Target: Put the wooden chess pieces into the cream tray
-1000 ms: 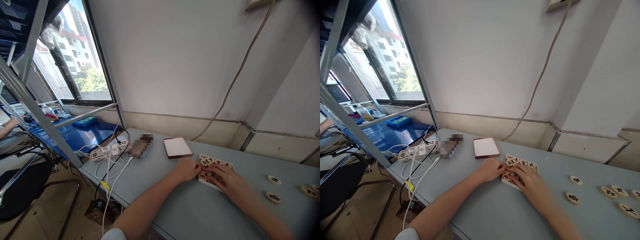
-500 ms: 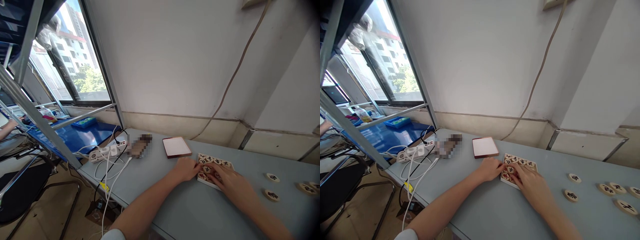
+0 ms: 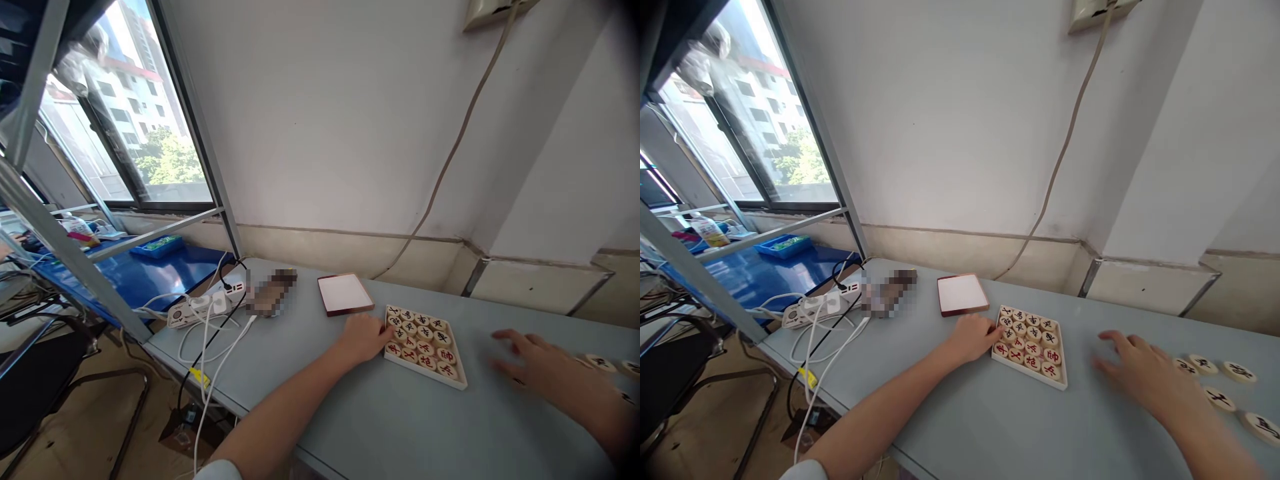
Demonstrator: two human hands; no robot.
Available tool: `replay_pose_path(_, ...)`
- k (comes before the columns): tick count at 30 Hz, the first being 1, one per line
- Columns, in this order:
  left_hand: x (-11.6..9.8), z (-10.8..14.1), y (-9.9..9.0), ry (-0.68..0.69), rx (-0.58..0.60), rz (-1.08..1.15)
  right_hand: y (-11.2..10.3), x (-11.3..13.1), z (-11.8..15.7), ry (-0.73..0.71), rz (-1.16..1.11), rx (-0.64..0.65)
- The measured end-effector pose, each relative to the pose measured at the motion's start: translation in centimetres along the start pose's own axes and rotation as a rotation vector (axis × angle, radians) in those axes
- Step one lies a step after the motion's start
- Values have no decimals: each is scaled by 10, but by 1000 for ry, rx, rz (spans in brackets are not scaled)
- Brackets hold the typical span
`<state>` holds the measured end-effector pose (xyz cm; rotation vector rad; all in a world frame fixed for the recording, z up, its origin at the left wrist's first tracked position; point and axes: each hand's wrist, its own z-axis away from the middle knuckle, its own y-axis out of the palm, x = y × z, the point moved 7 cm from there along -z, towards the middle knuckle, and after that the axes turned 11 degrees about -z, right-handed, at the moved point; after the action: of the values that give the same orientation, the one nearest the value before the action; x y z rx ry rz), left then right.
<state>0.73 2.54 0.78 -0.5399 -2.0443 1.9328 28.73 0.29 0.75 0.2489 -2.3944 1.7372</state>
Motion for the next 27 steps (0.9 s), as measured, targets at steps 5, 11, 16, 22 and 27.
replay_pose_path(5,0,1,-1,-13,26,26,40,-30,-1,124,-254,297)
replay_pose_path(11,0,0,-2,-5,61,58,32,-20,-5,21,-412,262)
replay_pose_path(16,-1,2,0,-3,43,41,30,-21,15,-171,-386,155)
replay_pose_path(22,6,4,-17,-40,-6,-47,25,11,14,-152,-366,80)
replay_pose_path(27,66,29,-79,-80,-125,-81,28,30,-9,-133,-433,260)
